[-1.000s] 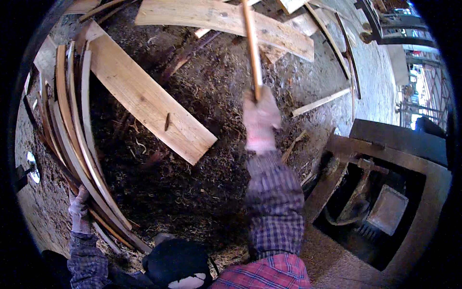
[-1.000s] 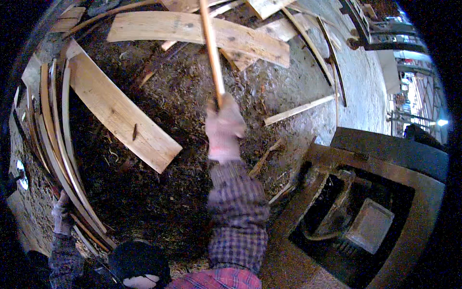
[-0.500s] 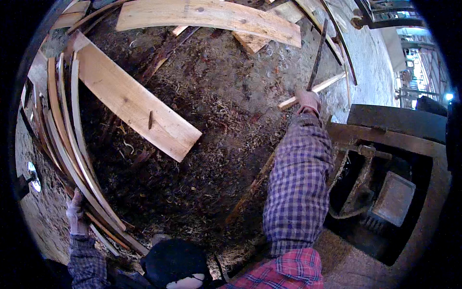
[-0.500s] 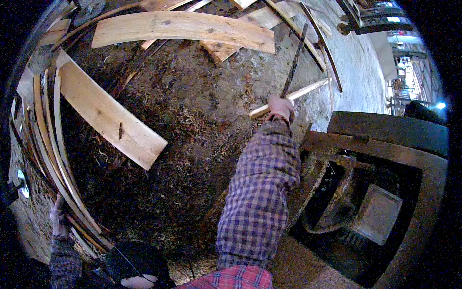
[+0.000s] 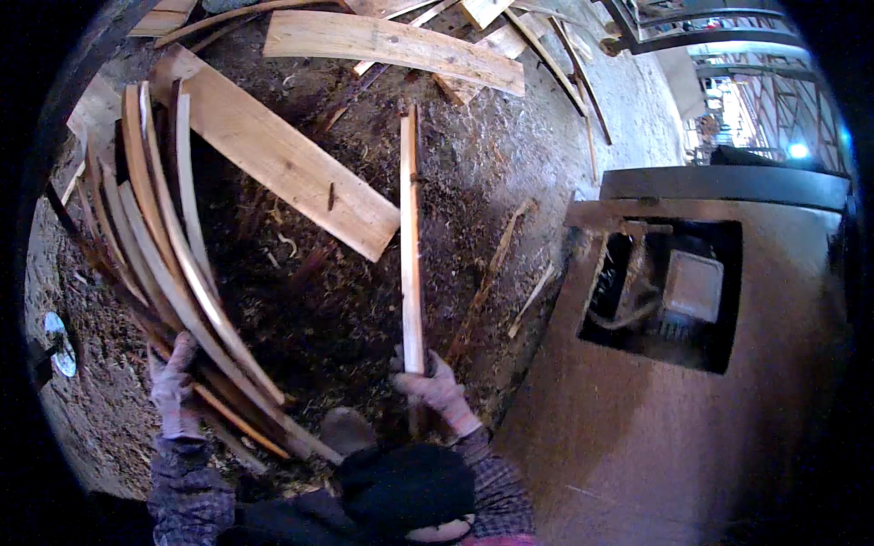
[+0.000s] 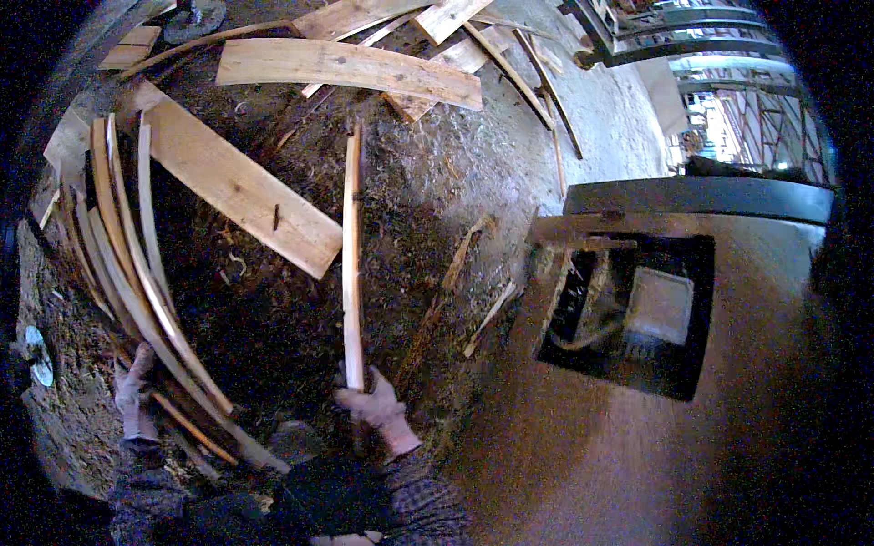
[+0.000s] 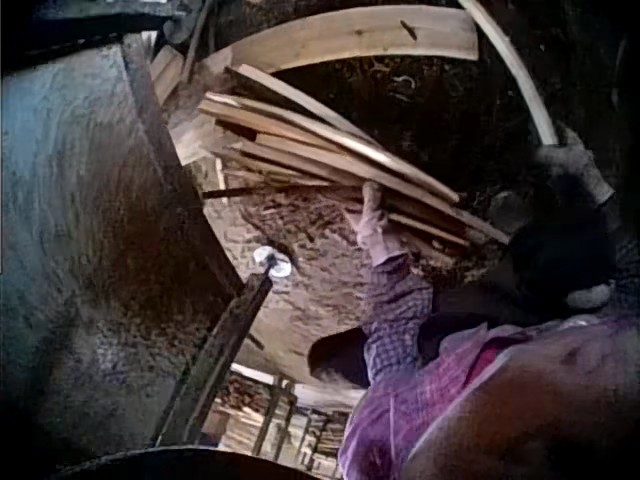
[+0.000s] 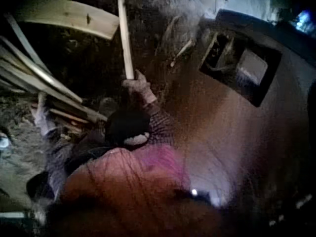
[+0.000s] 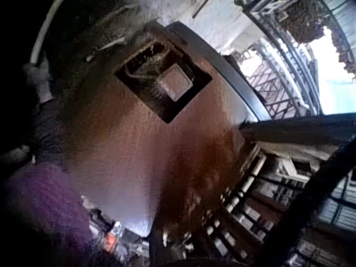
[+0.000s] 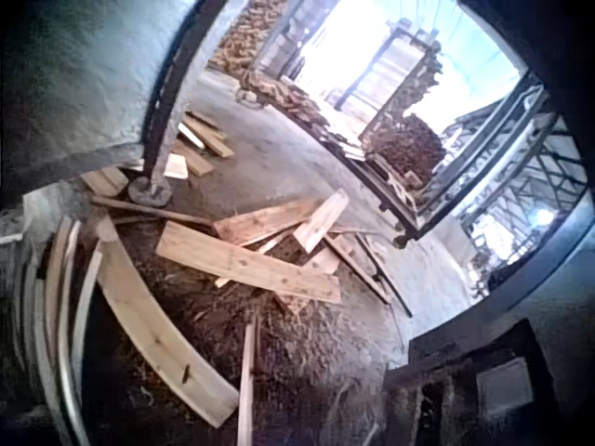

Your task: The person gathers thin wooden planks and strips from the floor of a workshop and stacks them onto a metal rack. The person repeatedly picks up bundles of wood, walks to the rack, and arranges the pieces vertically within the rack's frame.

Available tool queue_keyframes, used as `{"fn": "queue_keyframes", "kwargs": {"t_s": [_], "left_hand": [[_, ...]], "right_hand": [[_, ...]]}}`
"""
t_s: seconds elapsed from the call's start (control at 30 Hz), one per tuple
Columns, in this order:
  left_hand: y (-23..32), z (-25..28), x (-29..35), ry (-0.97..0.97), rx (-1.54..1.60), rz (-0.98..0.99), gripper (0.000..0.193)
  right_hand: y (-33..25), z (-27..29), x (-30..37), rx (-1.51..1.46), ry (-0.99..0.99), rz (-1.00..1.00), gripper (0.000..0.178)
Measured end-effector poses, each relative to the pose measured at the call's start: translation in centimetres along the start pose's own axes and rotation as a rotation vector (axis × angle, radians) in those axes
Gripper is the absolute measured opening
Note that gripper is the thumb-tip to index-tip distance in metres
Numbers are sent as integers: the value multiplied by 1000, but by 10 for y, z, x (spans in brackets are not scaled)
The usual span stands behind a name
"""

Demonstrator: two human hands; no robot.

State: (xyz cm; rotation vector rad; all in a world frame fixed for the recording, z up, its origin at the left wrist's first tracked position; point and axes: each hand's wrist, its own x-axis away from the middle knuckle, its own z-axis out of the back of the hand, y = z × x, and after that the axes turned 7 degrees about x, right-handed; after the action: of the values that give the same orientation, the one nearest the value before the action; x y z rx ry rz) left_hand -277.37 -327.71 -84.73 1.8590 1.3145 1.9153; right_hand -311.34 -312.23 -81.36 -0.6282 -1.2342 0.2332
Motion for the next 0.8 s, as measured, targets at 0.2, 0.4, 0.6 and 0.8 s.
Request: {"fn": "queue_keyframes", "kwargs": {"t_s": [0.2, 0.4, 0.6, 0.8], "left_hand": [[-10, 4, -10, -118, 117, 24, 80], [-35, 34, -43, -173, 237, 73, 80], [-6, 29, -28, -254, 62, -68, 63], [2, 62, -28, -148, 33, 77, 59]], "right_hand": [[-40, 24, 39, 181, 337, -85, 57], [-58, 61, 126, 356, 333, 1, 57], [-103, 58, 88, 430, 526, -80, 65], [-210, 205, -73, 497, 703, 203, 53]]}}
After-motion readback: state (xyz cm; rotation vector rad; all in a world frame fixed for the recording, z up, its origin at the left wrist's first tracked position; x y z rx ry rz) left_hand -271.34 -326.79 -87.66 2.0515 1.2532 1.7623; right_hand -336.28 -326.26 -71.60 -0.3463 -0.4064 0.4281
